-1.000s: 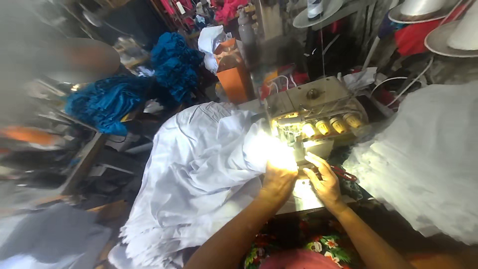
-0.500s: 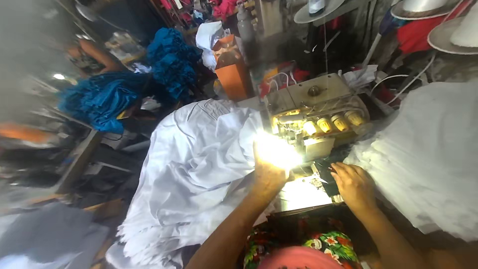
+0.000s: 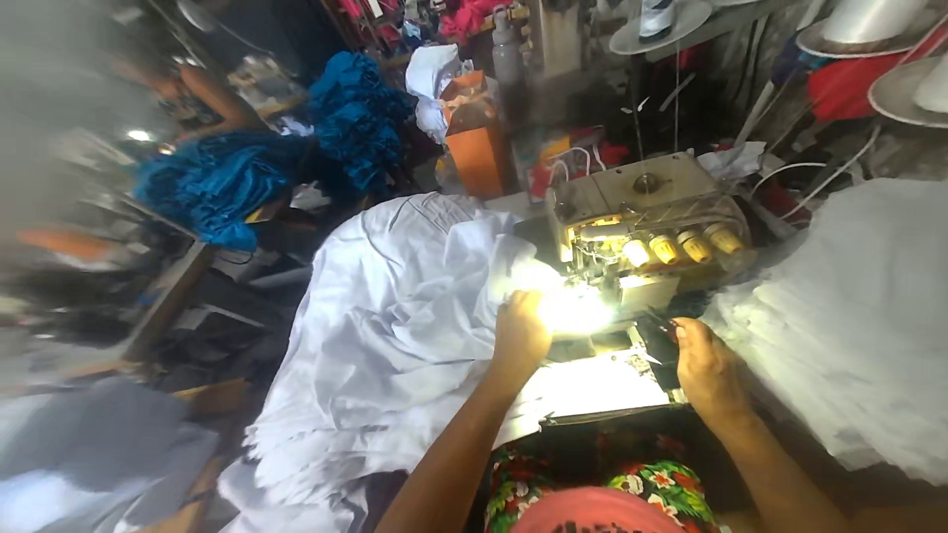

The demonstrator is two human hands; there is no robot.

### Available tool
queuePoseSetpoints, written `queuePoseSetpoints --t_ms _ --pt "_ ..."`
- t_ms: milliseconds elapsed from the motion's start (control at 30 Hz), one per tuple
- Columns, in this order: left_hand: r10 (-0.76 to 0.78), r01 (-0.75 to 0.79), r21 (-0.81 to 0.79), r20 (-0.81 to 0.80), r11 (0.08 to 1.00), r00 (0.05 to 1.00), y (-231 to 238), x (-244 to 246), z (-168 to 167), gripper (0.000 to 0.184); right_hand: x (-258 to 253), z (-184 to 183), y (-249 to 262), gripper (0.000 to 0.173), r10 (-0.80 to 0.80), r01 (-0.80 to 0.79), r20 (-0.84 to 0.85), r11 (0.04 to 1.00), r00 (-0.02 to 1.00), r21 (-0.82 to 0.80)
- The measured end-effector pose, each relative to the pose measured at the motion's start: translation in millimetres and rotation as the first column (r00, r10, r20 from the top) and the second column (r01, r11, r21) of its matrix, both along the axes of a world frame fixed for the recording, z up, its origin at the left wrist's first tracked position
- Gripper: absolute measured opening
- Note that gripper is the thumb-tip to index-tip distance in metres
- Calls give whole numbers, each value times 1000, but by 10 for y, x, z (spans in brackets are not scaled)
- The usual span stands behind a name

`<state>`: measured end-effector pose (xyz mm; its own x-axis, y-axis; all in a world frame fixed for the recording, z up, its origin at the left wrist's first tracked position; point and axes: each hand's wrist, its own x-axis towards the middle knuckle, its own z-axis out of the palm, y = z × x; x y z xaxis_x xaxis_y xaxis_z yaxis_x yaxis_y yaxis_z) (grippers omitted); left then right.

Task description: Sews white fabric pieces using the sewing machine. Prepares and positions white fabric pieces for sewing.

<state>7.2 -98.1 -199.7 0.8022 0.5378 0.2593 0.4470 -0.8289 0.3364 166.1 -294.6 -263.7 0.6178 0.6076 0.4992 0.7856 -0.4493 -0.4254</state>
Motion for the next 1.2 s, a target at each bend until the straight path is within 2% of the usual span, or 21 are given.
queuePoseSetpoints --t_ms 100,167,267,433,567,800,933,1033,1133,1200 --pt "1 -10 89 110 996 994 -129 -154 -69 11 -124 205 155 30 132 -132 12 991 991 36" --pt "-10 -13 118 192 993 981 -191 -231 -106 10 -210 311 306 29 182 -184 60 982 982 32" --pt "-5 -16 87 244 996 970 -269 -295 -100 11 -325 401 552 24 179 -182 158 983 971 4" --pt "17 -42 84 277 996 961 -257 -334 -113 13 -416 520 854 22 178 -176 144 984 973 -23" --pt "46 -97 125 362 987 931 -173 -382 -134 14 -420 547 919 17 181 -173 139 982 974 -69" --pt "43 -76 76 367 994 929 -222 -434 -180 16 -491 463 940 14 181 -178 186 984 966 -31" --pt "50 -100 100 410 990 911 -227 -446 -181 17 -470 462 858 13 195 -203 213 979 957 13" --pt "62 -111 93 417 989 907 -232 -578 -111 26 -343 464 570 21 247 -257 164 966 955 41" --pt "114 -115 -24 439 993 891 -141 -917 38 21 -55 312 224 33 244 -247 89 969 966 25" --pt "131 -70 -138 509 988 850 -35 -1211 172 22 141 156 40 33 188 -184 60 981 980 -54"
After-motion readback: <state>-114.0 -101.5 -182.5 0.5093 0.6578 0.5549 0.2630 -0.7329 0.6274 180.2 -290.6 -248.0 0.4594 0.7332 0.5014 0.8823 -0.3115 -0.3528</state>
